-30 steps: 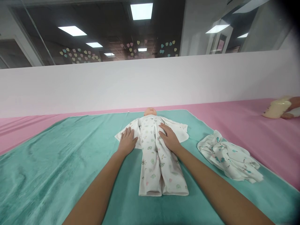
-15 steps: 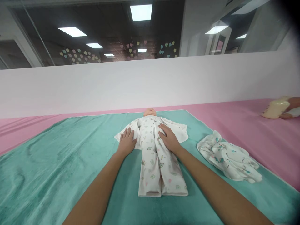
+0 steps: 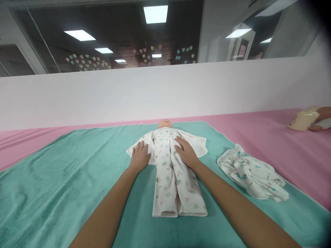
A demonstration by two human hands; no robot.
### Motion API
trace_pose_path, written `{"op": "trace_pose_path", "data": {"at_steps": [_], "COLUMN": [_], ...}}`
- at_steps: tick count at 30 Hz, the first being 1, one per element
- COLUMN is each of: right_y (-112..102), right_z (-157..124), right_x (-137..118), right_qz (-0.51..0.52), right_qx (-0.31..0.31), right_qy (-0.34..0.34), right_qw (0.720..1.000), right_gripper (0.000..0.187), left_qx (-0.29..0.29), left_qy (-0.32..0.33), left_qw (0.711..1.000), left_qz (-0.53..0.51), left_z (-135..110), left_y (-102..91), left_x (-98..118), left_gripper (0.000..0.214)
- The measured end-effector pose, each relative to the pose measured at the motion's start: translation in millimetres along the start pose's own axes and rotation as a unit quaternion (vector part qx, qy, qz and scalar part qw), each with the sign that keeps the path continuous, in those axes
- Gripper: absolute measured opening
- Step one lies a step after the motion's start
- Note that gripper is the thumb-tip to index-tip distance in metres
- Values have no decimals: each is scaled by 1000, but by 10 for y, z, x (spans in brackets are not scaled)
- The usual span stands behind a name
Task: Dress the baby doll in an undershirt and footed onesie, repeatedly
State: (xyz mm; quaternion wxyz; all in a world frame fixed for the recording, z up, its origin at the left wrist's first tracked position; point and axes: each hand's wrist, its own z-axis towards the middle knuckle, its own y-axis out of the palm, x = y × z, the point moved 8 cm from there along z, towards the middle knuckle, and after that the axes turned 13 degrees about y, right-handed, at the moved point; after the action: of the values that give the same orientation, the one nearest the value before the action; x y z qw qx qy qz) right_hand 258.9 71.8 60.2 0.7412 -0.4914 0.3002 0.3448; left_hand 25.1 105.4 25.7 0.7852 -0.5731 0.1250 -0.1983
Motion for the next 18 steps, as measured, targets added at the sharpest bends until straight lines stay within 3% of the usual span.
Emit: {"op": "trace_pose_path", "data": {"at_steps": [18], "right_y": [7], "right_z": [14], "right_x": [26], "right_qz": [11], "right_qx": [-1], "right_qy": [-7], "right_qw": [1000], "right_gripper": [42], "left_qx": [-2], "left_qy": [1], "left_qw": [1000], "left_qz": [11], "left_z": [-11], "left_y": [-53], "left_x": [36], "left_gripper": [50]}}
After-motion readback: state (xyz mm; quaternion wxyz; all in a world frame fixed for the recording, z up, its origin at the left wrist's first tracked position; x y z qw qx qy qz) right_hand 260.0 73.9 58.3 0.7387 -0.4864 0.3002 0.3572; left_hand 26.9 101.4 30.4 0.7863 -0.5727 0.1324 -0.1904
